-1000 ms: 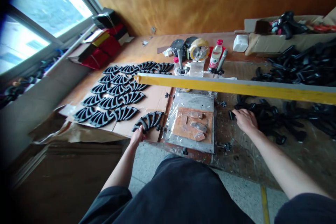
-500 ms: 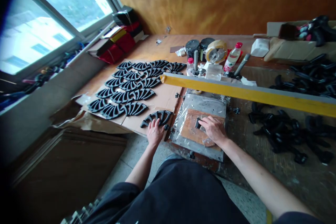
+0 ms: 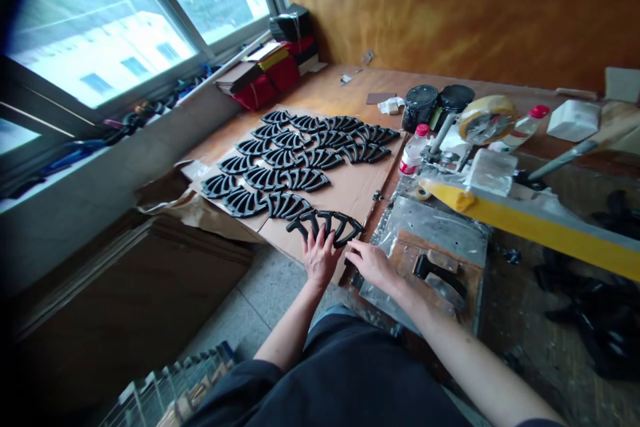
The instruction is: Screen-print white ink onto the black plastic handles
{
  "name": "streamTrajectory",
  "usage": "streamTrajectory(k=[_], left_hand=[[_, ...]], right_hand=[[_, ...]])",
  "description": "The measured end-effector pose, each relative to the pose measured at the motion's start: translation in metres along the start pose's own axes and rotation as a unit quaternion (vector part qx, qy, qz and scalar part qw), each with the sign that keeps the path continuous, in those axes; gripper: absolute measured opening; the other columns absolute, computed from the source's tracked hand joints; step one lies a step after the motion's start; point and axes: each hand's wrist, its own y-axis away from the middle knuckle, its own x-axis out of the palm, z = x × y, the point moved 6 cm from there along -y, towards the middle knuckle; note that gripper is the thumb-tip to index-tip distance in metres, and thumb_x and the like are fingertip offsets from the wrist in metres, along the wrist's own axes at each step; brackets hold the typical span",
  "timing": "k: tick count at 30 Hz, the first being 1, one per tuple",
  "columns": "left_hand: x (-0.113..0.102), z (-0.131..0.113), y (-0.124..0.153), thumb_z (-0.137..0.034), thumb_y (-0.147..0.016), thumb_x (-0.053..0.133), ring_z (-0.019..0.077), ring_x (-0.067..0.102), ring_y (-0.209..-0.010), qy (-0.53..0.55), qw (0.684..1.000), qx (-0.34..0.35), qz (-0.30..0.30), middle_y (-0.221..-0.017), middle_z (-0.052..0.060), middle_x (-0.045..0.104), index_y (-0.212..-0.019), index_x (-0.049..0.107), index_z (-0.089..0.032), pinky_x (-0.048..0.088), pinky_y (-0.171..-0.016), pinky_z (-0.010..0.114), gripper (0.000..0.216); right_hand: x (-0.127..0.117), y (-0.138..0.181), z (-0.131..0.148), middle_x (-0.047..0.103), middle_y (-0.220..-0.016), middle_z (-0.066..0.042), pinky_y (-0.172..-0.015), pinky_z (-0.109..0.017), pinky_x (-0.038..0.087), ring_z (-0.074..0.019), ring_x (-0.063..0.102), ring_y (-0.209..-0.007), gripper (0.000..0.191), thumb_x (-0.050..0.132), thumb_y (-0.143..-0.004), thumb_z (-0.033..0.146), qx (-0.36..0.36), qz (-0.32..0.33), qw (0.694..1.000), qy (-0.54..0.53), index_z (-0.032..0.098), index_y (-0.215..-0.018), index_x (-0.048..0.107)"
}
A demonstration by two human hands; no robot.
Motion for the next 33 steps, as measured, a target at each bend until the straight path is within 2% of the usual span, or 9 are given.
streamTrajectory(k=[3, 8, 12, 18, 23, 25, 28, 31, 33], left_hand=[[-0.007, 0.003, -0.014, -0.044, -0.089, 0.053, 0.0355, 0.025, -0.144, 0.028, 0.999, 0.014, 0.012, -0.151, 0.005, 0.043, -0.133, 0.059, -0.028, 0.017, -0.118, 0.057, 0.047], [-0.004, 0.009, -0.044, -0.041, -0.088, 0.055, 0.0348, 0.021, -0.146, 0.068, 0.995, 0.017, 0.068, -0.152, 0.007, 0.041, -0.135, 0.057, -0.029, 0.015, -0.118, 0.058, 0.049], [0.003, 0.006, -0.086, -0.038, -0.087, 0.057, 0.0354, 0.026, -0.143, 0.085, 0.994, 0.022, 0.071, -0.152, 0.006, 0.042, -0.133, 0.058, -0.029, 0.018, -0.117, 0.058, 0.048], [0.022, -0.031, -0.181, -0.039, -0.086, 0.058, 0.032, 0.04, -0.133, 0.118, 0.987, 0.053, 0.099, -0.145, 0.005, 0.051, -0.128, 0.061, -0.029, 0.036, -0.107, 0.048, 0.044], [0.05, -0.06, -0.233, -0.037, -0.085, 0.058, 0.0286, 0.052, -0.117, 0.107, 0.976, 0.087, 0.168, -0.13, 0.005, 0.062, -0.115, 0.068, -0.032, 0.044, -0.095, 0.044, 0.032], [0.063, -0.059, -0.24, -0.039, -0.085, 0.058, 0.0305, 0.053, -0.115, 0.092, 0.974, 0.074, 0.193, -0.126, 0.009, 0.063, -0.111, 0.07, -0.029, 0.043, -0.094, 0.047, 0.031], [0.081, -0.053, -0.241, -0.042, -0.084, 0.057, 0.0404, 0.045, -0.124, 0.073, 0.976, 0.063, 0.196, -0.133, 0.017, 0.057, -0.115, 0.068, -0.021, 0.037, -0.097, 0.061, 0.039], [0.097, -0.045, -0.239, -0.048, -0.086, 0.052, 0.043, 0.03, -0.137, 0.024, 0.986, 0.034, 0.164, -0.15, 0.014, 0.042, -0.127, 0.061, -0.022, 0.029, -0.102, 0.066, 0.049], [0.105, -0.045, -0.236, -0.051, -0.09, 0.044, 0.0436, 0.026, -0.139, 0.004, 0.989, 0.043, 0.138, -0.153, 0.014, 0.037, -0.131, 0.058, -0.02, 0.026, -0.103, 0.069, 0.053]], right_hand=[[0.004, -0.016, 0.009, 0.06, -0.133, -0.01, -0.104, -0.039, 0.045, -0.0253, 0.059, -0.119, 0.038, 0.054, -0.09, 0.035, -0.013, -0.023, 1.0, -0.002, 0.02, -0.122, 0.067], [0.003, -0.035, 0.011, 0.057, -0.135, -0.01, -0.105, -0.044, 0.044, -0.0273, 0.059, -0.12, 0.038, 0.055, -0.089, 0.038, -0.015, -0.049, 0.999, -0.016, 0.023, -0.122, 0.067], [-0.001, -0.06, 0.007, 0.052, -0.141, -0.01, -0.108, -0.045, 0.041, -0.0275, 0.054, -0.126, 0.042, 0.055, -0.089, 0.039, -0.023, -0.079, 0.996, -0.016, 0.022, -0.126, 0.064], [-0.036, -0.12, -0.008, 0.043, -0.148, -0.017, -0.112, -0.048, 0.035, -0.0315, 0.04, -0.137, 0.049, 0.055, -0.089, 0.039, 0.0, -0.181, 0.983, 0.032, 0.015, -0.131, 0.059], [-0.064, -0.159, -0.025, 0.041, -0.146, -0.025, -0.11, -0.049, 0.036, -0.0341, 0.043, -0.134, 0.051, 0.051, -0.091, 0.035, 0.101, -0.161, 0.981, 0.035, 0.006, -0.134, 0.055], [-0.072, -0.161, -0.026, 0.042, -0.146, -0.024, -0.111, -0.047, 0.035, -0.0323, 0.043, -0.134, 0.049, 0.052, -0.091, 0.033, 0.116, -0.155, 0.981, 0.026, 0.007, -0.133, 0.056], [-0.08, -0.143, -0.021, 0.047, -0.144, -0.018, -0.112, -0.044, 0.035, -0.0283, 0.045, -0.134, 0.042, 0.055, -0.09, 0.032, 0.088, -0.165, 0.982, 0.012, 0.013, -0.127, 0.062], [-0.083, -0.106, -0.023, 0.054, -0.139, -0.013, -0.11, -0.042, 0.038, -0.0252, 0.049, -0.131, 0.036, 0.057, -0.088, 0.029, 0.062, -0.181, 0.982, -0.006, 0.017, -0.12, 0.067], [-0.088, -0.07, -0.036, 0.058, -0.135, -0.009, -0.109, -0.043, 0.04, -0.024, 0.051, -0.129, 0.032, 0.058, -0.087, 0.028, 0.066, -0.221, 0.973, -0.007, 0.021, -0.115, 0.07]])
